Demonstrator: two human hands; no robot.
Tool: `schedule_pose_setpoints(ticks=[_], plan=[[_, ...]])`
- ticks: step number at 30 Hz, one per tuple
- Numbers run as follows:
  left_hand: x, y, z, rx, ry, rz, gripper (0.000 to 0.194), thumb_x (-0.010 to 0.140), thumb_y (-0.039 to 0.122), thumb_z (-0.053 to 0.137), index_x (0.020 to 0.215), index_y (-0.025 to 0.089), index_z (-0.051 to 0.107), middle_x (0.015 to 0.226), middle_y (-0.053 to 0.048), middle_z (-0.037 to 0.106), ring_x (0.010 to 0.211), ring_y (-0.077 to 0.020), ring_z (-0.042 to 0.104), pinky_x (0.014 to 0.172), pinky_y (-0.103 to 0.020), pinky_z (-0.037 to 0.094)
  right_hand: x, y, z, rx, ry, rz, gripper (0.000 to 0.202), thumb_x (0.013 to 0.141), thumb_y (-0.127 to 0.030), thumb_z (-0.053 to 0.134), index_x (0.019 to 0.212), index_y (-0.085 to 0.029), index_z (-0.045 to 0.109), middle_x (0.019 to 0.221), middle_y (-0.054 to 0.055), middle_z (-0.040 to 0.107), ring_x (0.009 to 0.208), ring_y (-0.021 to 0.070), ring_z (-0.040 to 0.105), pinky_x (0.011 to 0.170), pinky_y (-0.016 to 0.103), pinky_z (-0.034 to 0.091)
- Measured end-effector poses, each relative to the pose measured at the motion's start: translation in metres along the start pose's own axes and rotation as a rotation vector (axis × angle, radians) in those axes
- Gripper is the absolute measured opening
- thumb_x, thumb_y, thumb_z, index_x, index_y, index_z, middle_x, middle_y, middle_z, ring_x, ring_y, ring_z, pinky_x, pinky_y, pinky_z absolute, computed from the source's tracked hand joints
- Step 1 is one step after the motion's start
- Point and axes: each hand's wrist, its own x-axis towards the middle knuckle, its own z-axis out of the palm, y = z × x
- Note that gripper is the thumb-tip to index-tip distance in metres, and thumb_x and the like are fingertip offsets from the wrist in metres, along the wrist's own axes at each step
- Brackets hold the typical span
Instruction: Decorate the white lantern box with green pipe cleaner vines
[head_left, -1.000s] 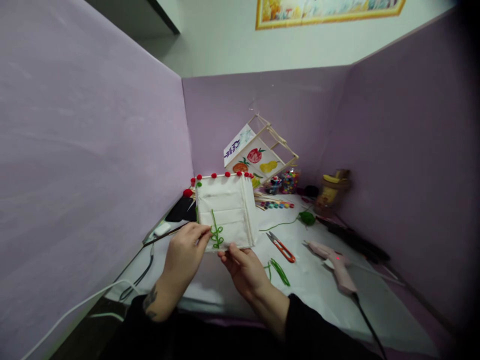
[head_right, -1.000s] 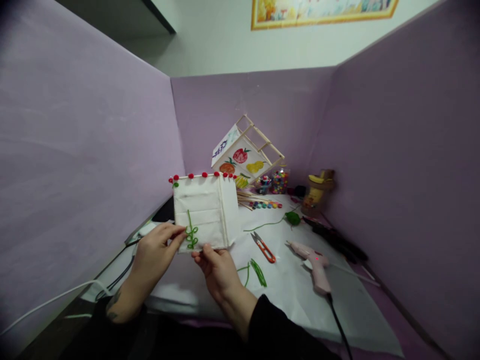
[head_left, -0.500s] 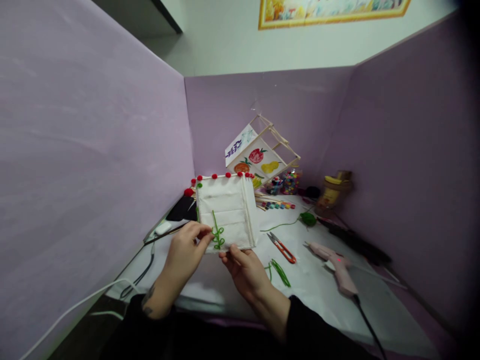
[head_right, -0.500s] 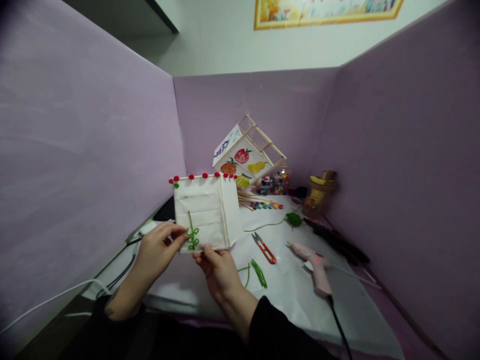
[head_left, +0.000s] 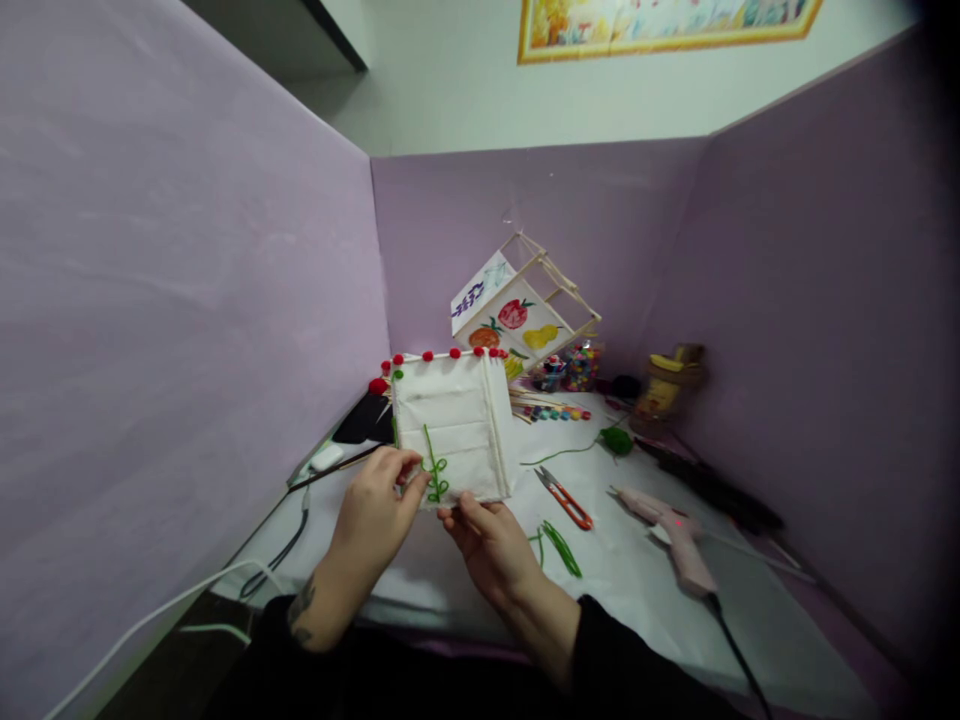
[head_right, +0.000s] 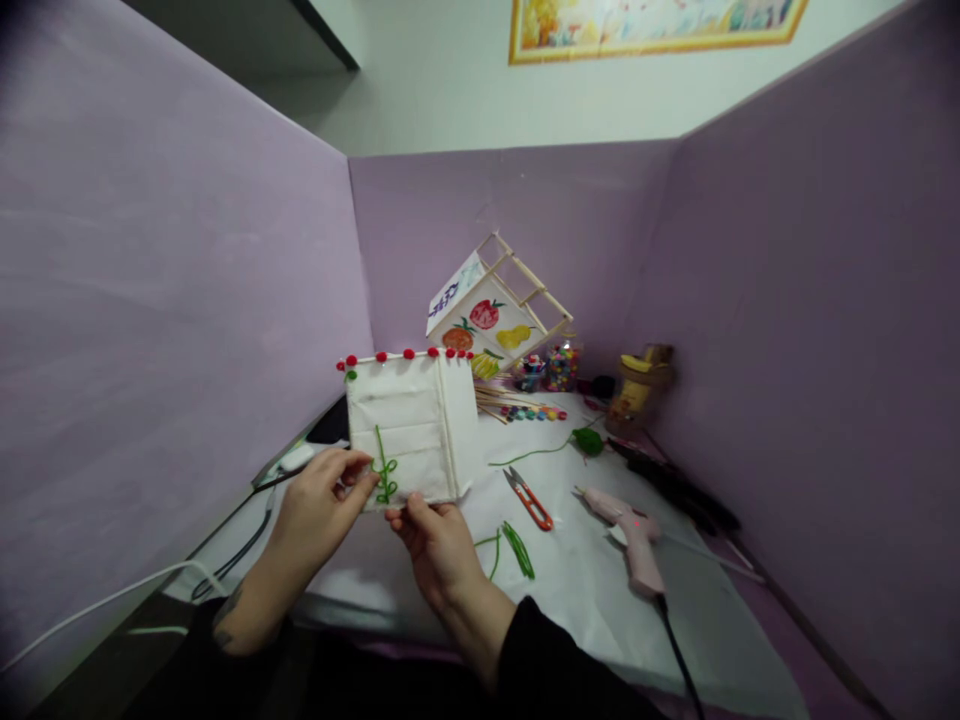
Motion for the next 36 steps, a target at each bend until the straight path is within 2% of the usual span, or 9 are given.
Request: schedule_pose_setpoints(ticks=[13,25,36], plan=[[0.0012,-0.0024,-0.0001,-0.041,-0.050,-0.004,0.003,0.080,0.018,0.058,0.081,0.020,0.060,0.075,-0.001,0.057,0.067,-0.0151,0.054,0.060,-0.028,0.045,-0.0005,-0.0002,0.0004,-0.003,0.031,0.006,0.025,0.059,-0.029,0.083,0.067,-0.013,0.065,0.063,0.001,0.064,0.062,0.0123,0.061,0.064,0.025,0.050],[-0.0004,-0.0040,0.0009,-0.073,-0.089,0.008,0.010,0.084,0.018,0.054,0.086,0.021,0.064,0.080,-0.002,0.057,0.070,-0.0150,0.056,0.062,-0.029,0.046,0.0011,0.0001,-0.0003,0.007,0.023,0.006,0.026,0.058,-0.029,0.084,0.067,-0.012,0.066,0.062,0.002,0.065,0.061,0.0119,0.061,0.063,0.024,0.050],[-0.0003,-0.0092,0.0058,-0.085,0.026,0.020,0.004,0.082,0.019,0.059,0.082,0.020,0.063,0.078,-0.001,0.059,0.070,-0.0145,0.056,0.063,-0.028,0.046,0.0008,0.0008,-0.0013,0.009,0.025,0.009,0.026,0.059,-0.029,0.084,0.069,-0.012,0.066,0.063,0.001,0.065,0.061,0.0112,0.061,0.064,0.024,0.050]])
